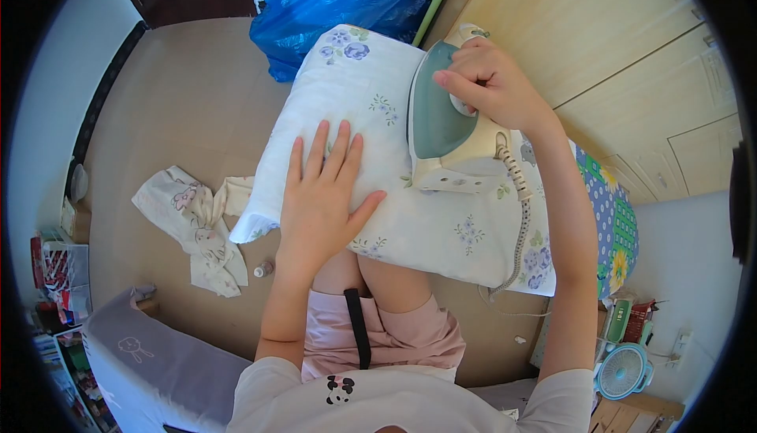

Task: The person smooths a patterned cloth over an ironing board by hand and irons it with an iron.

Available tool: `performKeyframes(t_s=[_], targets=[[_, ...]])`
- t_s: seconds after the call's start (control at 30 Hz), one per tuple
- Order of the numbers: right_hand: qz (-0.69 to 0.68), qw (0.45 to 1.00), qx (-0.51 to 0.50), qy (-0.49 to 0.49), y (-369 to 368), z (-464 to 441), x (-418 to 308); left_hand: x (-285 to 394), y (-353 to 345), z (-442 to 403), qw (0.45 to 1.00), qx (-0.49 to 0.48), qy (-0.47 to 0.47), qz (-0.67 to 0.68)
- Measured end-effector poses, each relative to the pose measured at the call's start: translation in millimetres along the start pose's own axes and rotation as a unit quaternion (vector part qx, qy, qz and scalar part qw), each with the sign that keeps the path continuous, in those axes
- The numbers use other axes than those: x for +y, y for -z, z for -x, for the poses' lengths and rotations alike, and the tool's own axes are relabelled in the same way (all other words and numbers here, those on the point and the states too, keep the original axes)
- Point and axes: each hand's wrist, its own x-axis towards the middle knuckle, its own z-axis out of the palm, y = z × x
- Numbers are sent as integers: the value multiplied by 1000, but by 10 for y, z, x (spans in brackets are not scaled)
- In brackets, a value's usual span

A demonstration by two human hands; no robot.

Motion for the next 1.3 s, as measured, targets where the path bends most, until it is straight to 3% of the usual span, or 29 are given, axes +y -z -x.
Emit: performKeyframes(t_s=[0.33, 0.43, 0.5, 0.53, 0.6, 0.63, 0.7, 0.73, 0.8, 0.9, 1.0, 1.3], targets=[[-1, 1000, -3, -12, 23, 3, -3, -4, 6, -5, 1000, -5, -3, -4], [85, 994, 50, 36, 0, 88, 94, -17, -9, -4, 1000, 3, -9, -3], [229, 944, 231, -47, -53, 180, 78, -27, -29, 3, 1000, 9, -8, -5], [234, 944, 229, -46, -38, 203, -46, -32, -33, 6, 1000, 13, -9, 0], [32, 937, 155, -311, 4, 239, -355, -36, -31, 12, 1000, 18, -10, 4], [38, 937, 152, -313, -5, 270, -378, -35, -27, 16, 1000, 20, -9, 10], [-193, 885, 140, -400, -38, 332, -360, -40, -19, 18, 1000, 20, -8, 12], [-188, 886, 139, -401, -49, 330, -349, -44, -19, 21, 1000, 23, -7, 17], [-310, 820, 178, -447, -48, 304, -325, -45, -24, 24, 999, 21, -8, 22], [-379, 806, 140, -432, -25, 174, -282, -57, -45, 39, 999, 31, -9, 21], [-380, 790, 175, -449, -45, 95, -272, -69, -54, 45, 999, 36, -13, 27], [-315, 808, 184, -463, 4, 201, -338, -64, -66, 40, 999, 40, -7, 22]])
